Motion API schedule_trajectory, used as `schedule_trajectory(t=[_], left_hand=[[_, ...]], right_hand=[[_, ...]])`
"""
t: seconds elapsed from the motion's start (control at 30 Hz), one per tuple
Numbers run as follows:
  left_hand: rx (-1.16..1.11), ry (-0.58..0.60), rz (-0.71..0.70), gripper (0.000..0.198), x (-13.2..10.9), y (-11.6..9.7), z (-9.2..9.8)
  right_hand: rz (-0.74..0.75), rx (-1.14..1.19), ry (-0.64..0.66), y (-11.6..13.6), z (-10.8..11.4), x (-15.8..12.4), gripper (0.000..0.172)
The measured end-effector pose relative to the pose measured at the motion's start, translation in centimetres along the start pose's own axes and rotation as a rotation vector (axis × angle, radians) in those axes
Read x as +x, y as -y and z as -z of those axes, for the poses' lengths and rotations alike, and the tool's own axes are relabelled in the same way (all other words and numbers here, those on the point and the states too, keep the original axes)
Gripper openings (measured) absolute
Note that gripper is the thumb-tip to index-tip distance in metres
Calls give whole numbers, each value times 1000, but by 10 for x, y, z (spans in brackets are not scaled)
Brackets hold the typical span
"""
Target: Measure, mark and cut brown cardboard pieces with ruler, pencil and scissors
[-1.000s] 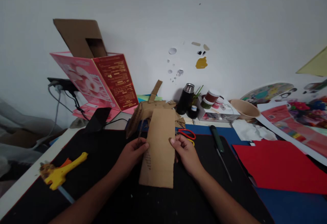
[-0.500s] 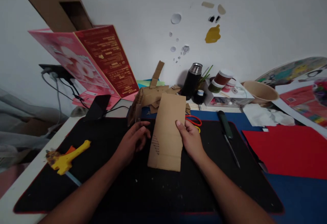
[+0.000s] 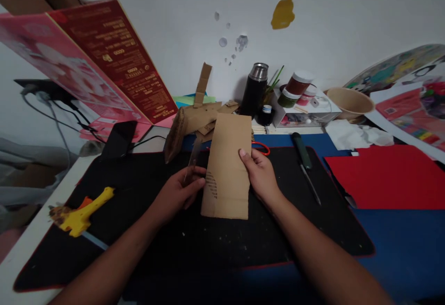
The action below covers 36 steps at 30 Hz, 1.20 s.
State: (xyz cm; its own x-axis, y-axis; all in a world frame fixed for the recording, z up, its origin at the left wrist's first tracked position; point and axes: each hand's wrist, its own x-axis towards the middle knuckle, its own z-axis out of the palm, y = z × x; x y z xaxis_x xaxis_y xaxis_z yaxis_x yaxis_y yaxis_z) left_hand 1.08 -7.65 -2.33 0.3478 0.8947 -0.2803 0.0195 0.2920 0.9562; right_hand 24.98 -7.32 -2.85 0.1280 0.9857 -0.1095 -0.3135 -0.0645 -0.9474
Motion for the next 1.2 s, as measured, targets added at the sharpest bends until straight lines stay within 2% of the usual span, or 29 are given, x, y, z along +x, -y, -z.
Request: schedule_trajectory(t=[0.17,0.33,0.5,0.67,0.97,1.2], left_hand=[[-11,143,75,59,-5,0,-2],[-156,153,133,64,-6,4,-3],[-210,198,198,71,-10,7,-13],[-191,205,176,72,-12,13,-22],[-274,204,181,74,-14,10,-16],[-256,261,149,71,-16,9,-22]], right_hand=[[-13,24,-15,2,0,-2,48],[-64,61,-62,3,1,-2,51],[-72,97,-93,3,2,-2,49],[-60,109,-112,3,1,-1,51],[-76,161,-135,7,1,-3,53],[-81,150,-132,7,2,-3,49]])
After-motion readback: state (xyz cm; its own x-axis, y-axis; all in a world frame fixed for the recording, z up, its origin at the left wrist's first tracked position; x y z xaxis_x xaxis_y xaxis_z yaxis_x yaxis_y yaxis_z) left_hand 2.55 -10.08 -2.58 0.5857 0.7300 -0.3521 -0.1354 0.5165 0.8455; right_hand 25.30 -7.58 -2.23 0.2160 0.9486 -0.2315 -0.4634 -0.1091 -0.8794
